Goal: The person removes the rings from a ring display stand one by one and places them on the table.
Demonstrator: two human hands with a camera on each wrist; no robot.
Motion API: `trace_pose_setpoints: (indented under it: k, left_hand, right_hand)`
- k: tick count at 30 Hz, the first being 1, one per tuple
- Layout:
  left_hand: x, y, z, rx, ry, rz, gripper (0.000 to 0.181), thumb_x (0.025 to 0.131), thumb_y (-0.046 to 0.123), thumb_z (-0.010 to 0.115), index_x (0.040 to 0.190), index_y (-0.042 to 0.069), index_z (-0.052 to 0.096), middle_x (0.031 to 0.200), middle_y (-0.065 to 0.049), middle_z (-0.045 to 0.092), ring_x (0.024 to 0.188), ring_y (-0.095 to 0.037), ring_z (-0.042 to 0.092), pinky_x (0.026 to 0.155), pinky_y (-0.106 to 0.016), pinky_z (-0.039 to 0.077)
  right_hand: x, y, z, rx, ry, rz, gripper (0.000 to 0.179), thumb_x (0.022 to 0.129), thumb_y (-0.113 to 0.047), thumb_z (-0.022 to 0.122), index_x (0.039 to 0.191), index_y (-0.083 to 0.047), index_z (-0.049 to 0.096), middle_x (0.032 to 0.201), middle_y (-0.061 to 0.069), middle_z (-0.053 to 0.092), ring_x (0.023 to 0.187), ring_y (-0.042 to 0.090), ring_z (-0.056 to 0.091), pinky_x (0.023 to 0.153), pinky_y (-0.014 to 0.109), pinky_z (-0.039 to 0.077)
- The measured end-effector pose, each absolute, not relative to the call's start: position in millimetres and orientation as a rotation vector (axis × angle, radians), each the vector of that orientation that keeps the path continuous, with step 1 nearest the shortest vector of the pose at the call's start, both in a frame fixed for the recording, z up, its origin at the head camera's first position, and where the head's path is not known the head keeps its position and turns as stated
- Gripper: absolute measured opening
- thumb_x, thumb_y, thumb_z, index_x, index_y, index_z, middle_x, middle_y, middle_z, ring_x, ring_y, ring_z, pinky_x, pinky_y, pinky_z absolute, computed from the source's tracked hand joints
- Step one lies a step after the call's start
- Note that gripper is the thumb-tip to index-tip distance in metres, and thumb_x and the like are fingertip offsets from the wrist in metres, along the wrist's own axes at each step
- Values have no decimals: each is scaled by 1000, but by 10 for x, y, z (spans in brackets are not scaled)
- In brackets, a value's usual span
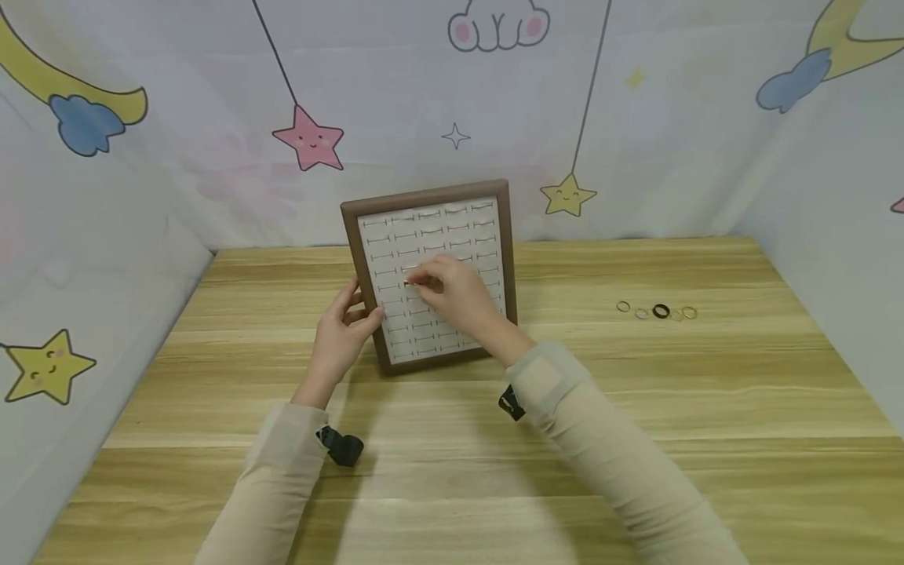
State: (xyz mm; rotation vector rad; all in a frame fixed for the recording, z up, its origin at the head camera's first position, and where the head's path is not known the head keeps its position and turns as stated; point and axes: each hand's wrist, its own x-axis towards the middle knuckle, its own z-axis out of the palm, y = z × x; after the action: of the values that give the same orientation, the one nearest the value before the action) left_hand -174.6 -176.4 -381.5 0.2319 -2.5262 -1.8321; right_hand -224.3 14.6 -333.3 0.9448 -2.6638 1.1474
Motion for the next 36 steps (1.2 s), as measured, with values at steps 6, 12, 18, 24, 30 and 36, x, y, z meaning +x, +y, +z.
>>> trace_pose_setpoints:
  k: [6, 12, 18, 24, 30, 36]
  left_hand:
    - [-1739, -1764, -3812, 232, -2533, -1828, 72, 95, 19, 58, 154, 18, 17, 148, -14, 40, 126, -32, 49, 101, -43, 45]
    - [-1737, -1768, -3809, 234, -2544, -1830, 73, 95, 20, 58, 155, 19, 15, 149, -14, 37, 128, -31, 47, 103, -44, 44]
    - [-1738, -1764, -3809, 239, -2551, -1822, 73, 95, 19, 58, 155, 19, 16, 149, -14, 38, 128, -31, 48, 102, -44, 45]
    - [-1734, -1765, -3818, 247, -2543, -1820, 72, 95, 17, 58, 154, 18, 17, 149, -15, 38, 128, -32, 48, 103, -45, 45]
    - [-1724, -1772, -3821, 251, -2541, -1828, 72, 95, 18, 58, 154, 18, 17, 149, -15, 38, 130, -32, 47, 103, -46, 45]
    - [-1731, -1759, -3806, 248, -2534, -1851, 72, 95, 20, 58, 154, 20, 17, 149, -13, 38, 128, -31, 48, 103, -44, 44]
  right_hand:
    - [-2303, 236, -3322, 862, -2692, 1397, 15, 89, -9, 66, 103, -6, 72, 102, 8, 70, 90, 17, 63, 82, 23, 53]
    - [-2317, 417, -3191, 639, -2696, 1834, 19, 87, -13, 69, 105, -5, 72, 107, 10, 71, 88, 12, 63, 77, 21, 52]
    - [-2336, 678, -2987, 467, -2652, 2100, 27, 89, -11, 67, 113, 2, 67, 104, 6, 69, 85, 8, 62, 83, 26, 53]
    - [-2409, 1019, -2841, 342, -2577, 2201, 35, 91, -10, 64, 122, 4, 59, 96, -9, 64, 88, 6, 64, 93, 28, 52]
    - [-2476, 1424, -2804, 239, -2458, 2271, 24, 91, -10, 63, 113, -3, 64, 98, -9, 64, 84, 1, 64, 84, 16, 52]
    - [-2495, 1831, -2827, 95, -2268, 2384, 13, 88, -8, 67, 88, -21, 71, 90, -9, 67, 79, 1, 66, 76, 12, 53]
